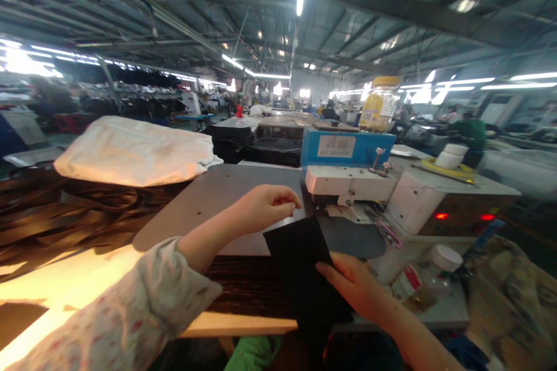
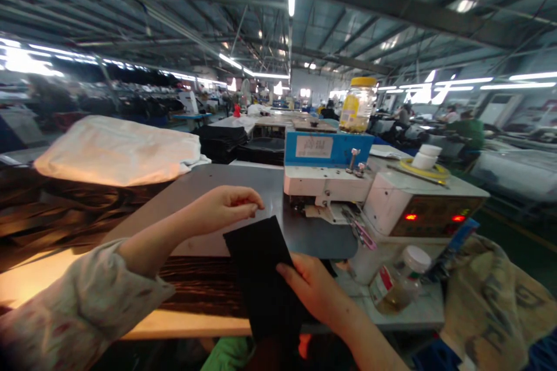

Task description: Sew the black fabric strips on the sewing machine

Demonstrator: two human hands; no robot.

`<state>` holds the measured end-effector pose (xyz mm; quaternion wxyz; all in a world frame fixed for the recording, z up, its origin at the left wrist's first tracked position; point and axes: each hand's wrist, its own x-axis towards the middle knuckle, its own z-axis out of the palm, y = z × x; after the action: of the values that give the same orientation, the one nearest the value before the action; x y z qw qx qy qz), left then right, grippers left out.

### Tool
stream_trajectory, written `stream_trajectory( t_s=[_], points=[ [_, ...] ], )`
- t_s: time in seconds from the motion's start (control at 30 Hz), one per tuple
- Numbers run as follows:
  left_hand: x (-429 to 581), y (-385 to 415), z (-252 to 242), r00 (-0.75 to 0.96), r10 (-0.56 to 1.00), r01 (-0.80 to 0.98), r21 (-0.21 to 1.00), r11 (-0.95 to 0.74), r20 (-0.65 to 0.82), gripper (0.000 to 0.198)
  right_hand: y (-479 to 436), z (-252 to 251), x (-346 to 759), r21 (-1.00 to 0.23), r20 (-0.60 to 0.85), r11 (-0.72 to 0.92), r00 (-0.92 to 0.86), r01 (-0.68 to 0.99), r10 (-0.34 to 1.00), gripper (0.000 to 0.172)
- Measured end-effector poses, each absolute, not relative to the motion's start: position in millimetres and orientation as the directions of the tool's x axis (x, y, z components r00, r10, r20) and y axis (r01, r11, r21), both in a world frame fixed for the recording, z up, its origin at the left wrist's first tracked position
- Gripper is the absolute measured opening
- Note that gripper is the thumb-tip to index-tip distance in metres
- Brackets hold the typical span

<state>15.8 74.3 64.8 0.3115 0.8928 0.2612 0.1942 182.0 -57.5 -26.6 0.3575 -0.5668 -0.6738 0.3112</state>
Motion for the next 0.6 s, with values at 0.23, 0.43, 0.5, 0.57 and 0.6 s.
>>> stream_trajectory(
  t_s=[0.23, 0.43, 0.5, 0.57, 0.6],
  points=[
    [11, 73, 70, 0.878, 0.478, 0.307, 0.767, -0.564, 0.0, 0.036, -58, -21, 180, -0.824, 0.116, 0.191, -0.171, 0.534, 0.978, 0.035],
    [15, 64, 69, 0.879, 0.443, 0.314, 0.483, -0.817, 0.179, 0.022, -59, -20, 184, -0.793, 0.106, 0.179, -0.157, 0.583, 0.982, 0.035],
    [12, 75, 67, 0.848, 0.462, 0.368, 0.341, -0.865, 0.258, 0.022, -60, -21, 186, -0.803, 0.088, 0.153, -0.14, 0.575, 0.986, 0.036],
    [3, 93, 65, 0.768, 0.528, 0.476, 0.229, -0.849, 0.361, 0.022, -63, -20, 187, -0.839, 0.053, 0.109, -0.118, 0.534, 0.992, 0.036],
    [-2, 103, 64, 0.714, 0.571, 0.546, 0.188, -0.816, 0.405, 0.021, -65, -19, 188, -0.861, 0.032, 0.085, -0.112, 0.501, 0.993, 0.036]
  ],
)
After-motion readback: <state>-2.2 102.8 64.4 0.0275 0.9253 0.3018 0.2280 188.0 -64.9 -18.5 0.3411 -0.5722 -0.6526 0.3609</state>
